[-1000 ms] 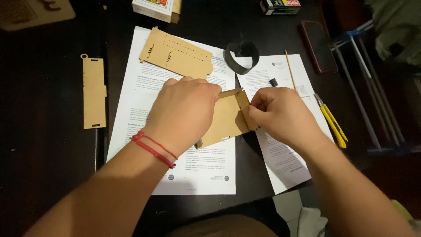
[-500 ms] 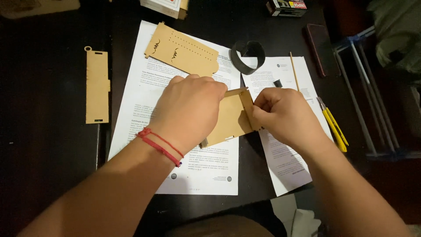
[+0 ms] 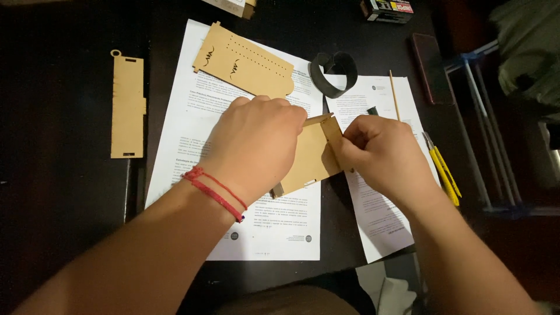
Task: Assembling a wooden box base by applying glue to laser-cut pieces and fitting them together.
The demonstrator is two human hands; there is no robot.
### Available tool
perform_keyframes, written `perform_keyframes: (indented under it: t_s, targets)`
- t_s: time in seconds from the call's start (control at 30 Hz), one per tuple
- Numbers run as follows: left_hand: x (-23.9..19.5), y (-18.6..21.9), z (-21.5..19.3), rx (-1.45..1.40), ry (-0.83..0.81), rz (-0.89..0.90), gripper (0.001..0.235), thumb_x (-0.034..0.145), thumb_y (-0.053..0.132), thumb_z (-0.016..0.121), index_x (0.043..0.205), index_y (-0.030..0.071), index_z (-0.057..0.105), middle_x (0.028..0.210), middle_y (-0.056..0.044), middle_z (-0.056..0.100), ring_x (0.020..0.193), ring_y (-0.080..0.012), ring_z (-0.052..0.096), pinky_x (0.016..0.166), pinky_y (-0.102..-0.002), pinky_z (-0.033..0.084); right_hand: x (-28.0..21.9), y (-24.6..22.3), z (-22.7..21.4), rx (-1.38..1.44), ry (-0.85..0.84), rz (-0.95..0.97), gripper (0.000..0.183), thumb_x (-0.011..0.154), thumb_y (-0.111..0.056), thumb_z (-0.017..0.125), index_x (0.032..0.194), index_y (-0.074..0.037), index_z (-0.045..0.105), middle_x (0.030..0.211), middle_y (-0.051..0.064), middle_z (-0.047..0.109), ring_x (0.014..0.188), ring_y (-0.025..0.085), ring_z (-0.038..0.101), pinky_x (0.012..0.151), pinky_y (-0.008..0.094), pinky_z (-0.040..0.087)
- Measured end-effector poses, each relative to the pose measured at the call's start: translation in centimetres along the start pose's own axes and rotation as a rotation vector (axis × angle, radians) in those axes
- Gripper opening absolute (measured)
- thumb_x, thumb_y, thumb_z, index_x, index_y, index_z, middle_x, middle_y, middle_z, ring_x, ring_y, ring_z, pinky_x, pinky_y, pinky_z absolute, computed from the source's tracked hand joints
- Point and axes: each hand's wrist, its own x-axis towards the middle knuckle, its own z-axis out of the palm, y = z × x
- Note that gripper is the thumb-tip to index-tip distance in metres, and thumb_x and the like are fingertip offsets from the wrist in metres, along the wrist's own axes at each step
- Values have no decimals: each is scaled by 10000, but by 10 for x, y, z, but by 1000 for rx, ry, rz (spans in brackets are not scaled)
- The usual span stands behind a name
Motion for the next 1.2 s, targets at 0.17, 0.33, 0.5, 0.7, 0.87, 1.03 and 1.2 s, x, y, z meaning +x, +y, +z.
perform_keyframes:
  t_s: [0.17, 0.33, 0.5, 0.7, 0.87, 1.03, 1.2]
  targets:
    - [1, 0, 2, 1, 21, -1, 247, 859, -9, 475, 850, 165, 650, 793, -45, 647, 753, -298, 613, 731, -462, 477, 8, 17, 8, -115, 63, -169, 198, 823, -235, 633, 683, -95, 650, 631, 7, 656, 597, 155, 546, 557, 334, 398]
    - [1, 1, -2, 18, -50, -13, 265, 844, 2, 479, 903, 190, 656, 845, -39, 650, 792, -295, 614, 771, -451, 471, 2, 5, 6, -99, 43, -79, 212, 845, -259, 629, 710, -101, 671, 633, 23, 646, 594, 150, 517, 550, 331, 382]
    - [2, 2, -2, 25, -46, -12, 245, 851, 25, 494, 922, 188, 661, 851, -50, 662, 797, -298, 629, 766, -460, 480, 1, -1, 3, -59, 9, 4, 200, 848, -252, 613, 730, -102, 677, 645, 22, 641, 589, 142, 501, 538, 333, 361]
    - [1, 1, -2, 19, -31, -26, 242, 862, 31, 503, 933, 189, 672, 865, -66, 671, 779, -317, 645, 723, -465, 511, 4, 9, 11, -63, 62, -83, 191, 859, -243, 600, 768, -103, 694, 694, 21, 675, 617, 146, 544, 561, 329, 396]
    - [2, 0, -2, -35, -21, -31, 296, 831, -26, 475, 896, 180, 677, 838, -65, 662, 743, -326, 640, 717, -465, 515, 9, 19, 17, -85, 117, -218, 185, 889, -206, 593, 797, -72, 684, 728, 33, 696, 624, 155, 571, 541, 337, 401]
    - [5, 0, 5, -12, 15, -43, 276, 827, 8, 493, 912, 189, 683, 856, -72, 668, 762, -362, 649, 689, -482, 523, 16, 34, 22, -137, 164, -373, 151, 894, -194, 610, 844, -72, 685, 792, 77, 721, 680, 232, 645, 589, 389, 443]
    - [5, 1, 3, 19, -22, -36, 275, 827, -5, 503, 900, 201, 671, 840, -50, 665, 751, -312, 647, 727, -447, 513, 12, 24, 18, -114, 113, -243, 180, 904, -217, 589, 840, -77, 682, 779, 53, 716, 666, 211, 615, 586, 368, 439]
